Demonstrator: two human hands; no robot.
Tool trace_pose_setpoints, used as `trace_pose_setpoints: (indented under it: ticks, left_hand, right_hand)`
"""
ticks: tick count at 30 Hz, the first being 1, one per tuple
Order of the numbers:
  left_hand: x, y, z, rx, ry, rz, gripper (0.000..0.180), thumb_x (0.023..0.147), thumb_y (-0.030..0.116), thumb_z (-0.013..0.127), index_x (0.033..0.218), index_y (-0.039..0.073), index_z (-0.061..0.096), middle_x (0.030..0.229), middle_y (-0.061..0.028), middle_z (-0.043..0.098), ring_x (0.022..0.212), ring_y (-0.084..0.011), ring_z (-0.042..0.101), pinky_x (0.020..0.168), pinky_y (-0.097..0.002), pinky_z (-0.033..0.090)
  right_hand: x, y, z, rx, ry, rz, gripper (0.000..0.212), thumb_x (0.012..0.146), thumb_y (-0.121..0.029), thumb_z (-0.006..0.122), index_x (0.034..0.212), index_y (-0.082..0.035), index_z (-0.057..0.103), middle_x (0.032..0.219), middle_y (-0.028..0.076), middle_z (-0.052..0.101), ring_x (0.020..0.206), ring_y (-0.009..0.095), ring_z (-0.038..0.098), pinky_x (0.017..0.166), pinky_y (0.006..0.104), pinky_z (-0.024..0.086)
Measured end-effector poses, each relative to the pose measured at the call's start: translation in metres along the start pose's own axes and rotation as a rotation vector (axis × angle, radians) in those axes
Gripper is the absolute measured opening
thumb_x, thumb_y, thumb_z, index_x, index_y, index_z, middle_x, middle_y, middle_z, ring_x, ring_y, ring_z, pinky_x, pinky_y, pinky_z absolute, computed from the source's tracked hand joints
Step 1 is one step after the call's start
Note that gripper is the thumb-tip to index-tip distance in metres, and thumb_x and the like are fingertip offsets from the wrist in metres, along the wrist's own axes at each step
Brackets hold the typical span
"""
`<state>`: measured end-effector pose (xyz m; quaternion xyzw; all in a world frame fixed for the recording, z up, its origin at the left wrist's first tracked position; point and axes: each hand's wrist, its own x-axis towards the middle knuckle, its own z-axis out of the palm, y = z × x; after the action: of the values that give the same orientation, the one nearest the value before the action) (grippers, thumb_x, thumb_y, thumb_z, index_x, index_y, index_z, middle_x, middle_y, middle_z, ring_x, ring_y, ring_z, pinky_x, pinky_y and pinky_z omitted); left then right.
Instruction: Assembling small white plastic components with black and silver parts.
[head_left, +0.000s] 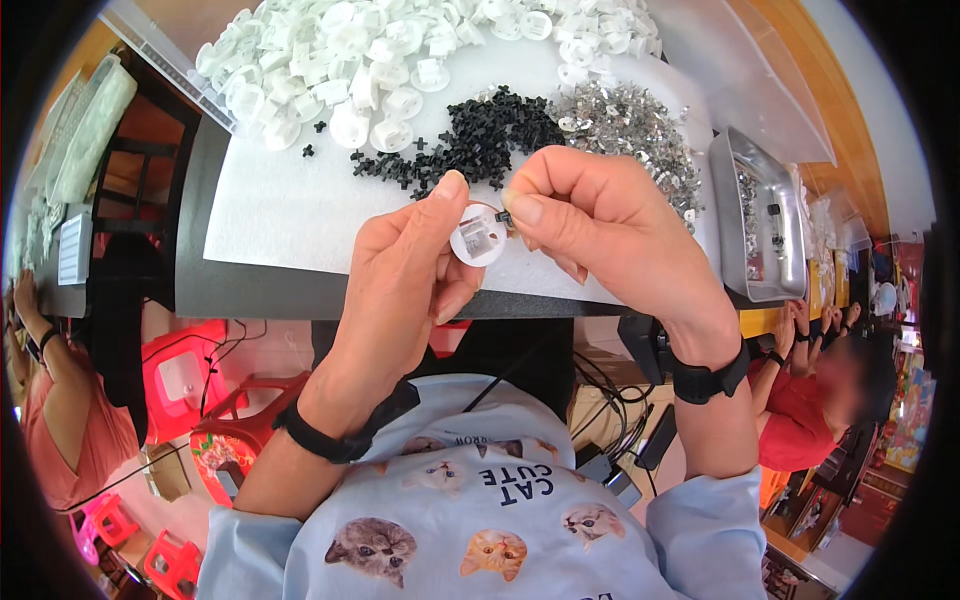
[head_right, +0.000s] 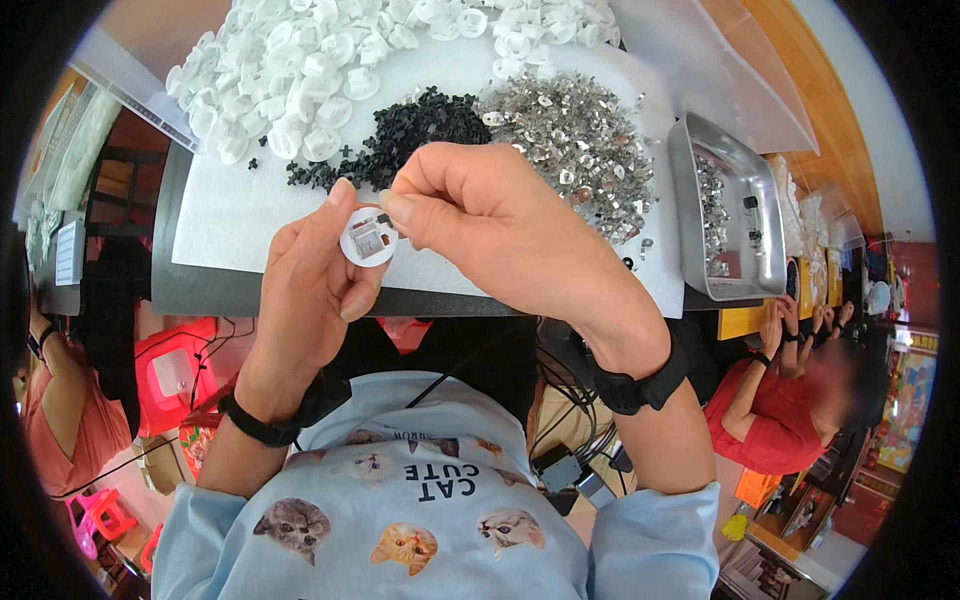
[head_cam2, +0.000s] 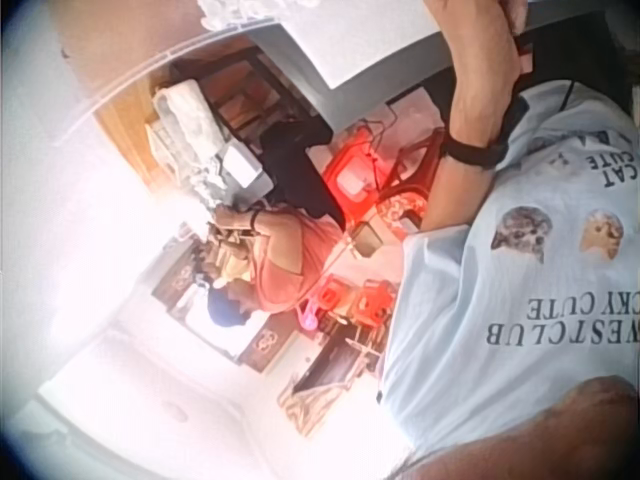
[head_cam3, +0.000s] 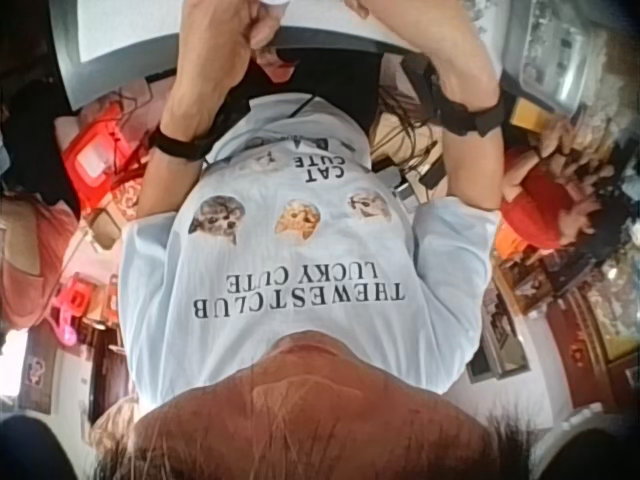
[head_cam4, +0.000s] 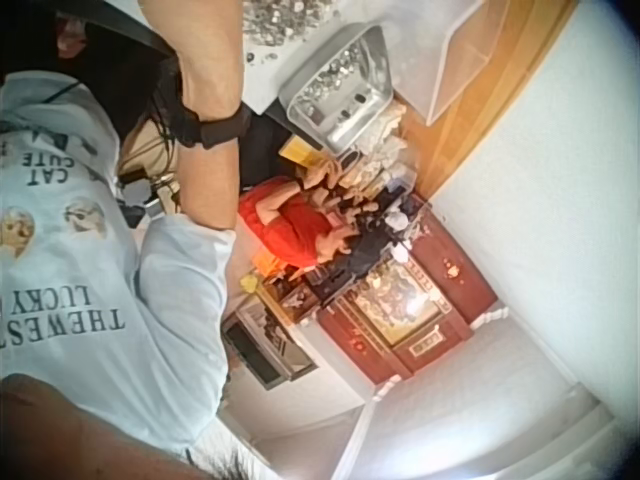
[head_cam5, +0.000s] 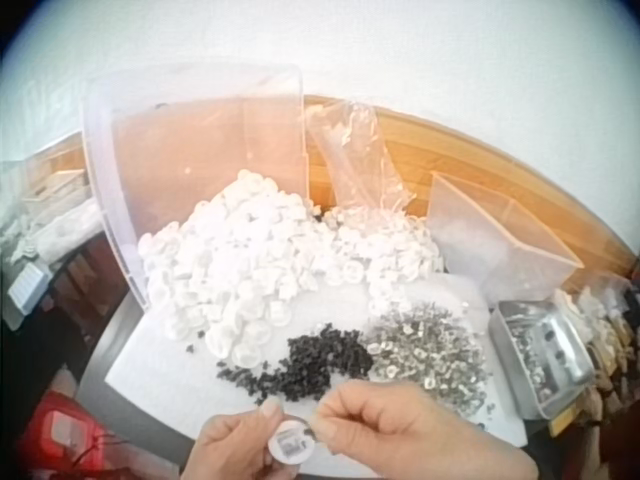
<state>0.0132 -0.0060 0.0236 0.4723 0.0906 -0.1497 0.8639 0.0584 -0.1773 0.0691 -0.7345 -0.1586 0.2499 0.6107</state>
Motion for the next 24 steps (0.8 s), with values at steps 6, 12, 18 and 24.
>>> trace_pose_setpoints:
  ticks: [6, 12, 18, 24]
  left_hand:
    - [0.000, 0.002, 0.000, 0.022, -0.002, -0.034, 0.040, 0.097, 0.034, 0.048, 0.073, 0.003, 0.056, 0.056, -0.0027, 0.050, 0.037, -0.0053, 0.030, 0.035, -0.0212, 0.018]
    - [-0.001, 0.005, 0.004, 0.118, 0.054, -0.047, 0.050, 0.095, 0.042, 0.050, 0.063, 0.004, 0.056, 0.049, 0.0023, 0.042, 0.040, -0.0022, 0.027, 0.036, -0.0207, 0.016]
    - [-0.001, 0.008, 0.001, 0.121, 0.039, -0.076, 0.049, 0.094, 0.040, 0.050, 0.062, 0.004, 0.055, 0.049, 0.0018, 0.042, 0.039, -0.0032, 0.027, 0.037, -0.0214, 0.016]
    - [0.003, 0.001, -0.015, -0.026, -0.063, -0.078, 0.036, 0.095, 0.031, 0.043, 0.078, 0.001, 0.055, 0.058, -0.0017, 0.046, 0.041, -0.0060, 0.029, 0.038, -0.0213, 0.020]
  right_hand:
    - [0.006, -0.006, 0.002, -0.266, 0.000, -0.127, 0.019, 0.085, -0.014, 0.057, 0.075, 0.002, 0.056, 0.059, 0.002, 0.052, 0.052, 0.010, 0.042, 0.047, 0.0280, 0.035]
    - [0.007, -0.013, 0.003, -0.455, -0.058, -0.122, 0.015, 0.087, -0.009, 0.061, 0.077, -0.002, 0.052, 0.064, -0.005, 0.043, 0.059, 0.003, 0.036, 0.049, 0.0221, 0.031]
    - [0.013, -0.007, 0.003, -0.663, -0.036, -0.400, 0.014, 0.084, -0.005, 0.060, 0.076, -0.002, 0.049, 0.063, 0.003, 0.045, 0.056, 0.013, 0.041, 0.050, 0.0277, 0.035]
    - [0.015, -0.003, 0.006, -0.801, 0.016, -0.562, 0.010, 0.080, -0.003, 0.060, 0.078, -0.002, 0.050, 0.068, 0.009, 0.048, 0.060, 0.026, 0.049, 0.054, 0.0333, 0.039]
